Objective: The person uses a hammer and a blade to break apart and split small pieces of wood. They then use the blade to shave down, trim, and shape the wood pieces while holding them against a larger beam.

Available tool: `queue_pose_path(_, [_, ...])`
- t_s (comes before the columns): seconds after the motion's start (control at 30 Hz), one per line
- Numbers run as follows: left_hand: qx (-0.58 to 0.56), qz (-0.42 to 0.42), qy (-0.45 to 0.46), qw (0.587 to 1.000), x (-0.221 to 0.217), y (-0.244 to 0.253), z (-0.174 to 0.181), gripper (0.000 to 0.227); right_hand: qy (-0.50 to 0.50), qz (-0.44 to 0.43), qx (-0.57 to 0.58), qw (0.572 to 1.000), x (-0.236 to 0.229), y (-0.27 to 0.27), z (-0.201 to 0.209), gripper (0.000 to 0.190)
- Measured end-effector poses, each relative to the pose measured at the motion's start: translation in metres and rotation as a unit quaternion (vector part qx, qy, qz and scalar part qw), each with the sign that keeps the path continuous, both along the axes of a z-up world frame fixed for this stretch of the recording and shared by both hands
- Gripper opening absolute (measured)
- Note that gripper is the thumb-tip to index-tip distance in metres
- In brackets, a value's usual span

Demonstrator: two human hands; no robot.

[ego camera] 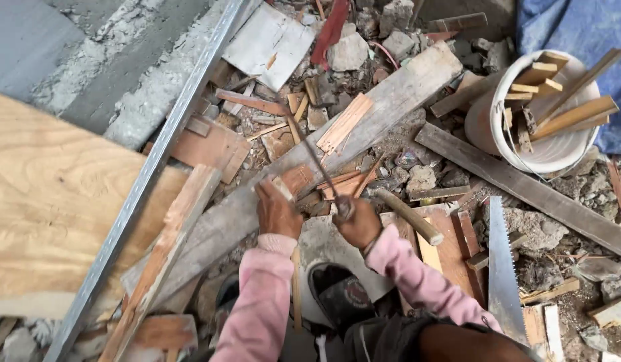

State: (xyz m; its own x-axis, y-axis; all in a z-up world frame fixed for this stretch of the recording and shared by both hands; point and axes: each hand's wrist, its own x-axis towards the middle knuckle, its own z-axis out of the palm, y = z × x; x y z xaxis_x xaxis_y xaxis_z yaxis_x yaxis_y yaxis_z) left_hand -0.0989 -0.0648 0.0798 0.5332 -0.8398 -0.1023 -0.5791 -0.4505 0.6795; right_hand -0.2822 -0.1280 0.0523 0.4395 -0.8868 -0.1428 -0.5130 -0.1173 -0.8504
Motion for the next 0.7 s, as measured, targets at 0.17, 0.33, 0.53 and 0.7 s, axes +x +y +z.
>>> queue_pose_path(0.17, [0.025,0.015,0.022,0.999,0.001,-0.012,-0.010,0.068,-0.298,-0.122,0.034,0.946,-0.031,-0.004,0.042,0.009])
queue_pose_path(0.33, [0.045,0.024,0.001,0.999,-0.004,-0.015,-0.017,0.084,0.105,-0.015,0.167,0.980,-0.020,0.019,-0.078,0.015])
queue_pose_path(0.53, [0.071,0.020,-0.002,0.997,-0.010,-0.010,-0.016,0.077,-0.049,-0.061,0.210,0.975,-0.040,0.006,-0.049,0.023])
queue_pose_path(0.7, [0.044,0.018,-0.007,0.999,-0.004,-0.023,-0.012,0.067,-0.283,-0.037,0.083,0.955,-0.036,0.002,0.020,0.017])
